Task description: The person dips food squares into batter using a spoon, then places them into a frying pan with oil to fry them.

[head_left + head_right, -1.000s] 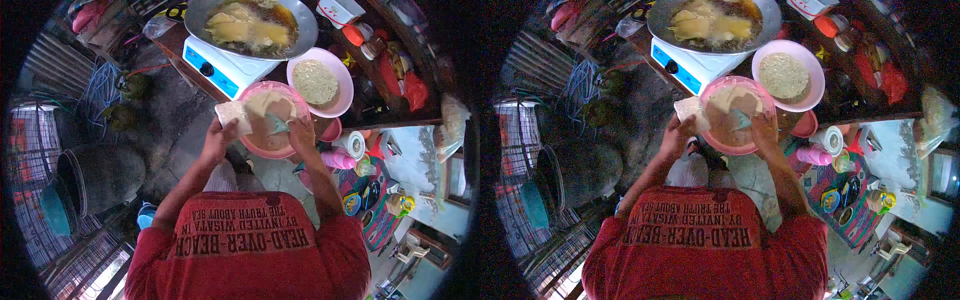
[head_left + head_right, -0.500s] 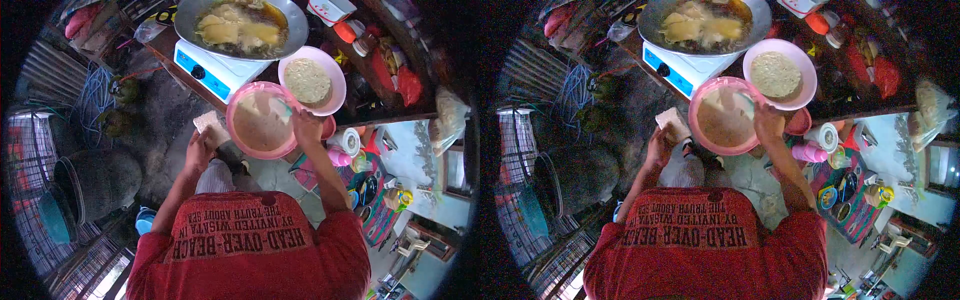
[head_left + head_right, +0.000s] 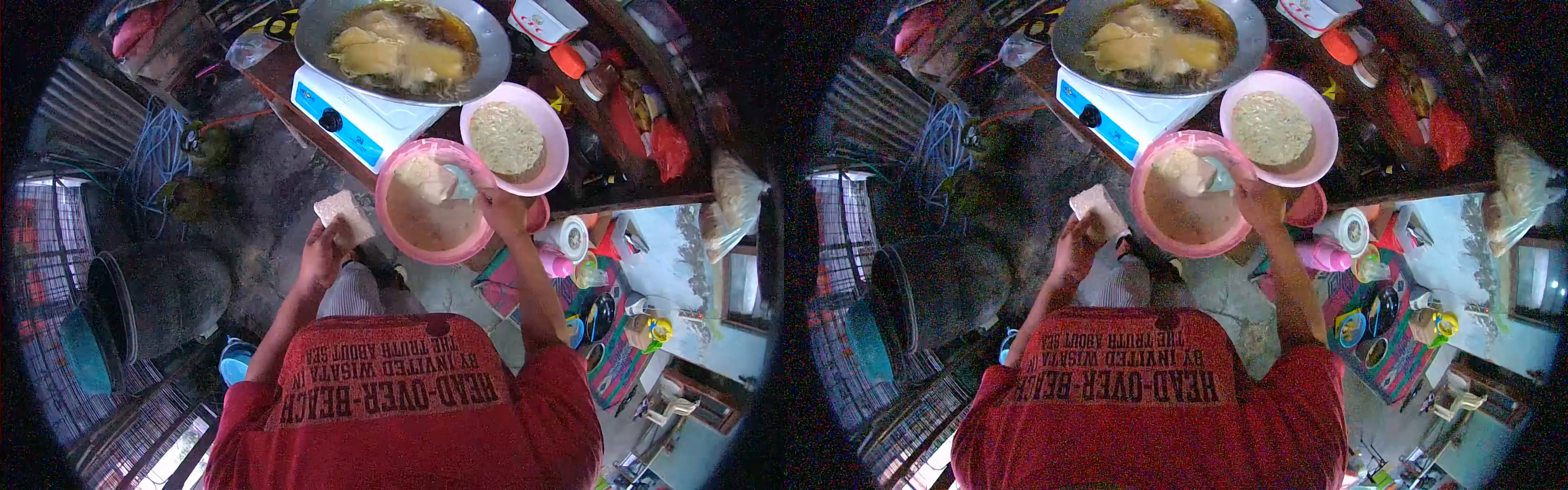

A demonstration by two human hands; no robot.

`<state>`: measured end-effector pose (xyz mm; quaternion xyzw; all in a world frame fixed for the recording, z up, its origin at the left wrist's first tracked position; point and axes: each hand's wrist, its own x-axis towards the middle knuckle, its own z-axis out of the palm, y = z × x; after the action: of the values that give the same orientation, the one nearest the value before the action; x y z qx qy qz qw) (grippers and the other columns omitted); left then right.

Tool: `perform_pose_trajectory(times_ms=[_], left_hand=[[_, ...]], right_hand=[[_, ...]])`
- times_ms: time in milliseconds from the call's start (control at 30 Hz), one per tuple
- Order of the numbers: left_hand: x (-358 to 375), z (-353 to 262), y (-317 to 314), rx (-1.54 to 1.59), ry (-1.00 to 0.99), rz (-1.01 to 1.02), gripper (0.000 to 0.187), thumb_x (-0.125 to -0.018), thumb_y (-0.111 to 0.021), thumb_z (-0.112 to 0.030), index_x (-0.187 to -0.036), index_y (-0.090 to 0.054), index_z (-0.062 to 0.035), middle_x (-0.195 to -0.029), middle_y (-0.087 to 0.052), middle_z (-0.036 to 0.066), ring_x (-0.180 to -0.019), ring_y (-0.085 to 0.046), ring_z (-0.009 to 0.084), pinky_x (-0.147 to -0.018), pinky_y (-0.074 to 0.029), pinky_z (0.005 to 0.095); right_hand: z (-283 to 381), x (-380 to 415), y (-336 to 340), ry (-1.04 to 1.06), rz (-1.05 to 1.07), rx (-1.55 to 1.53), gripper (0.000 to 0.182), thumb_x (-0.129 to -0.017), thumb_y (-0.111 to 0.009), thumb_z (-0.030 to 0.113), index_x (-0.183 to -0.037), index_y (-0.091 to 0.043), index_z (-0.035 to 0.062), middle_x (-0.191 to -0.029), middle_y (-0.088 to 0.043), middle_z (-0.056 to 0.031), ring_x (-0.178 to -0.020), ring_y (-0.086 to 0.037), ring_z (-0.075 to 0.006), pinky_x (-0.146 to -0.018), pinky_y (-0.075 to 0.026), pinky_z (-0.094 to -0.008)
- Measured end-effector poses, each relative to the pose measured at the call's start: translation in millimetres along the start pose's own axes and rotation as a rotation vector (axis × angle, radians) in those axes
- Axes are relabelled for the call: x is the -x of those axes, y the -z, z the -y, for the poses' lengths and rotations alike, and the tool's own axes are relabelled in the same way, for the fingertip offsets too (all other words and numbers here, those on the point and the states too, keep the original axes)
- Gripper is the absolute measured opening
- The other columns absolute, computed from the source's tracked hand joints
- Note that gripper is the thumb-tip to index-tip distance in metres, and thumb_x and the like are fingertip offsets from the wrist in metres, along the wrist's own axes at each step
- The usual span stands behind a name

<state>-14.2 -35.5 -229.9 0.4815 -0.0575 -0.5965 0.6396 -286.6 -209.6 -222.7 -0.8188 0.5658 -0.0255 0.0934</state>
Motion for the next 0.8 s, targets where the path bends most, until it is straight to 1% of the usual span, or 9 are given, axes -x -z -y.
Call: perform_pose_trajectory(times_ms=[267,367,433,467,533,633,700,733,800], left_hand=[[4.1,-2.2,1.4,0.038,0.017,-0.050,0.026,-0.085,-0.045,-0.016,-0.110,-0.044,-0.0100,-0.094,-0.054,0.003,-0.081,-0.056,0.0153,-0.061,-0.048,0.0284],[3.0,-2.4,12.0,0.018,0.011,-0.067,0.026,-0.085,-0.044,-0.016,-0.111,-0.043,-0.0099,-0.095,-0.054,0.003,-0.082,-0.056,0.0160,-0.061,-0.048,0.0289],[2.6,-0.8,16.8,-0.005,0.005,-0.066,0.026,-0.085,-0.044,-0.016,-0.111,-0.043,-0.0093,-0.096,-0.053,0.004,-0.083,-0.056,0.0166,-0.062,-0.048,0.0294],[2.5,-0.1,16.8,0.019,0.009,-0.092,0.026,-0.086,-0.043,-0.016,-0.111,-0.043,-0.0089,-0.097,-0.053,0.004,-0.083,-0.056,0.0168,-0.062,-0.048,0.0297],[3.3,-0.7,14.0,0.042,0.014,-0.116,0.025,-0.086,-0.043,-0.015,-0.110,-0.043,-0.0084,-0.097,-0.053,0.004,-0.084,-0.056,0.0170,-0.061,-0.048,0.0301],[2.4,-1.1,13.9,0.037,-0.019,-0.097,0.025,-0.086,-0.042,-0.015,-0.110,-0.043,-0.0074,-0.098,-0.053,0.005,-0.084,-0.055,0.0176,-0.062,-0.048,0.0310],[1.9,5.2,22.8,-0.191,-0.141,0.001,0.024,-0.086,-0.041,-0.014,-0.109,-0.043,-0.0065,-0.099,-0.053,0.006,-0.087,-0.055,0.0185,-0.067,-0.048,0.0323],[3.4,2.7,19.9,-0.193,-0.136,0.002,0.024,-0.086,-0.041,-0.014,-0.109,-0.043,-0.0065,-0.099,-0.053,0.006,-0.087,-0.055,0.0185,-0.067,-0.048,0.0323],[4.1,-2.5,13.6,0.031,-0.012,-0.057,0.025,-0.086,-0.041,-0.014,-0.110,-0.042,-0.0056,-0.100,-0.052,0.007,-0.088,-0.054,0.0197,-0.069,-0.047,0.0328]], right_hand=[[-12.0,-19.2,-41.8,0.110,0.129,-0.401,0.031,-0.075,-0.051,0.038,-0.091,-0.062,0.0141,-0.077,-0.061,-0.0133,-0.073,-0.059,-0.0295,-0.068,-0.046,-0.0379],[-9.8,-9.1,-13.3,-0.014,0.172,-0.406,0.029,-0.075,-0.053,0.034,-0.092,-0.062,0.0123,-0.083,-0.061,-0.0118,-0.076,-0.058,-0.0278,-0.070,-0.046,-0.0360],[1.0,4.7,0.9,0.111,-0.296,-0.316,0.025,-0.072,-0.057,0.026,-0.093,-0.062,0.0136,-0.078,-0.060,-0.0085,-0.071,-0.058,-0.0251,-0.069,-0.045,-0.0349],[5.1,10.1,3.1,0.111,-0.294,-0.314,0.025,-0.072,-0.057,0.026,-0.093,-0.062,0.0136,-0.078,-0.060,-0.0085,-0.071,-0.058,-0.0251,-0.069,-0.045,-0.0349],[12.8,20.2,4.7,0.317,-0.411,0.153,0.027,-0.068,-0.060,0.021,-0.094,-0.061,0.0173,-0.068,-0.056,-0.0046,-0.064,-0.055,-0.0213,-0.069,-0.045,-0.0341],[20.6,33.5,2.6,0.446,-0.537,0.098,0.029,-0.064,-0.061,0.018,-0.094,-0.061,0.0214,-0.059,-0.049,-0.0020,-0.059,-0.052,-0.0185,-0.068,-0.045,-0.0318],[21.9,41.5,18.1,0.344,-0.428,0.044,0.028,-0.067,-0.060,0.019,-0.095,-0.061,0.0202,-0.068,-0.056,-0.0038,-0.065,-0.056,-0.0199,-0.068,-0.046,-0.0340],[24.2,44.0,31.3,0.145,-0.308,-0.023,0.026,-0.069,-0.059,0.021,-0.095,-0.060,0.0192,-0.073,-0.058,-0.0063,-0.068,-0.057,-0.0214,-0.068,-0.046,-0.0360],[12.3,43.1,39.3,-0.077,-0.135,0.023,0.025,-0.073,-0.055,0.028,-0.095,-0.060,0.0161,-0.082,-0.060,-0.0129,-0.072,-0.059,-0.0266,-0.066,-0.046,-0.0415]])
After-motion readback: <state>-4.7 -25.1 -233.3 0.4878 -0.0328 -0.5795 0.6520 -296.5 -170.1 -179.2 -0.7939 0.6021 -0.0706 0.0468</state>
